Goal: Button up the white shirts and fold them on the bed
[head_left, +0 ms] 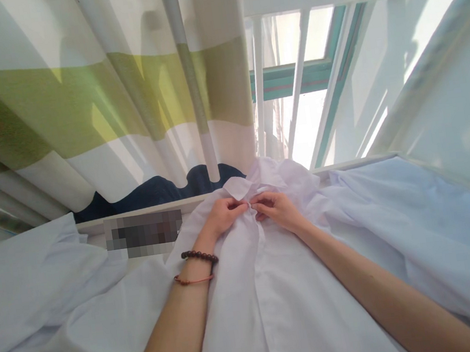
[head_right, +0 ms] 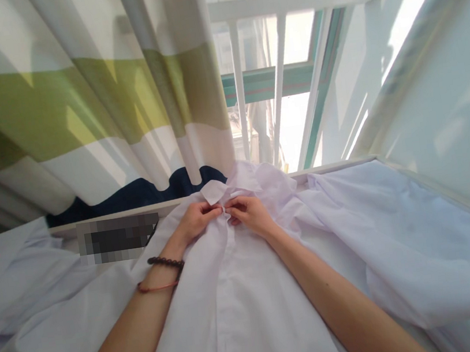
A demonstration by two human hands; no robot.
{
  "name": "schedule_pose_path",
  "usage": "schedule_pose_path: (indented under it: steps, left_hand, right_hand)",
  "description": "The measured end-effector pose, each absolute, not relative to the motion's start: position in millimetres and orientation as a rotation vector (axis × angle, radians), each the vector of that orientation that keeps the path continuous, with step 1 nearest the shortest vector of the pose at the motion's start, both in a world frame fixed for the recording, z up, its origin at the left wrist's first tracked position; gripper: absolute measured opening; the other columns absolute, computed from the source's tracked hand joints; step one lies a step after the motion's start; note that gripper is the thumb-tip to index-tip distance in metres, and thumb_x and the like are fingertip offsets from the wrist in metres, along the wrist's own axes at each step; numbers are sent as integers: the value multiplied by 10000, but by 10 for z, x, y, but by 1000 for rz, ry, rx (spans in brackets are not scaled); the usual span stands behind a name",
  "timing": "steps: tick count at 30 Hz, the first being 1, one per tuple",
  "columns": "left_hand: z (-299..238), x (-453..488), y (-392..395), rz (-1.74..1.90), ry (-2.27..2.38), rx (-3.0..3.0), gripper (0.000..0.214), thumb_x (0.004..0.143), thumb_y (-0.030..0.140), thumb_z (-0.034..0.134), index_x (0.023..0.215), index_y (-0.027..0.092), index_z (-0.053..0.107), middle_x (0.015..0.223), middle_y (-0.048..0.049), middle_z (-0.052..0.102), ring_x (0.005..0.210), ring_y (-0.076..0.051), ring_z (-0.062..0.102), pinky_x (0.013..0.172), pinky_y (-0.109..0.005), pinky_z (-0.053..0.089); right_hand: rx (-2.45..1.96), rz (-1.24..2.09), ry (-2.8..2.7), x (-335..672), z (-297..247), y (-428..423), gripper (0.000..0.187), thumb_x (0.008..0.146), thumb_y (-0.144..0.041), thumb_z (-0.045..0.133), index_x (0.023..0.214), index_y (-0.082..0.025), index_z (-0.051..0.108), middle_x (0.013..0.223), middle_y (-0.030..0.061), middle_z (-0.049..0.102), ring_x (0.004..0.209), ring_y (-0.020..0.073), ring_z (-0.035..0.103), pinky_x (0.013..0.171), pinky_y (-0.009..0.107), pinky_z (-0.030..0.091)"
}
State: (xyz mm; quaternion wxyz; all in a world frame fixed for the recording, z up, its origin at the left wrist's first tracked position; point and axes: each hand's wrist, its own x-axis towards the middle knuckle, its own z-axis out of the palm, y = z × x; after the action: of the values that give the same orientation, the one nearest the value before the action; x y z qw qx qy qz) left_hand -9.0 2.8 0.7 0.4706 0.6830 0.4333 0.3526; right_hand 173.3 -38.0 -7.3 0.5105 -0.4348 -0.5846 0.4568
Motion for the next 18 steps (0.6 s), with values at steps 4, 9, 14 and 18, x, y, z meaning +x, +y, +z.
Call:
schedule_pose_path:
  steps: [4, 9, 14, 18]
  left_hand:
    - [8, -98, 36, 842, 1052, 1698, 290, 705, 393, 733, 803, 122, 764, 773, -54, 755, 727, -200, 660, 649, -270, 482]
    - [26, -123, 41, 803, 1029, 1726, 300, 694, 404, 739, 791, 122, 770, 773, -52, 754, 722, -199, 654, 631, -264, 474]
    - [36, -143, 43, 793, 1017, 1701, 328, 693, 417, 741, 843, 128, 779, 797, -48, 763, 745, -215, 666, 640, -277, 484]
    - [6, -140, 58, 815, 1030, 1686, 378, 698, 445, 754, 893, 121, 777, 849, -68, 772, 778, -229, 673, 671, -298, 496]
  right_hand:
    - [-1060, 1087, -1409, 1714, -96, -373, 169, 735, -368, 727, 765, -215, 662, 760, 16, 695, 605, 174, 678, 610, 337, 617]
    - [-1090, 1040, -1421, 1692, -128, -359, 221, 735, -383, 741, 704, -208, 610, 641, 2, 652, 574, 173, 659, 575, 320, 600]
    - [-1104, 1027, -1450, 1705, -116, -371, 220, 765, -383, 717, 692, -204, 611, 607, 4, 652, 563, 170, 657, 598, 321, 605]
    - [-1097, 1031, -1464, 1713, -118, -371, 192, 787, -374, 692, 729, -202, 628, 641, 11, 663, 591, 181, 681, 603, 318, 608]
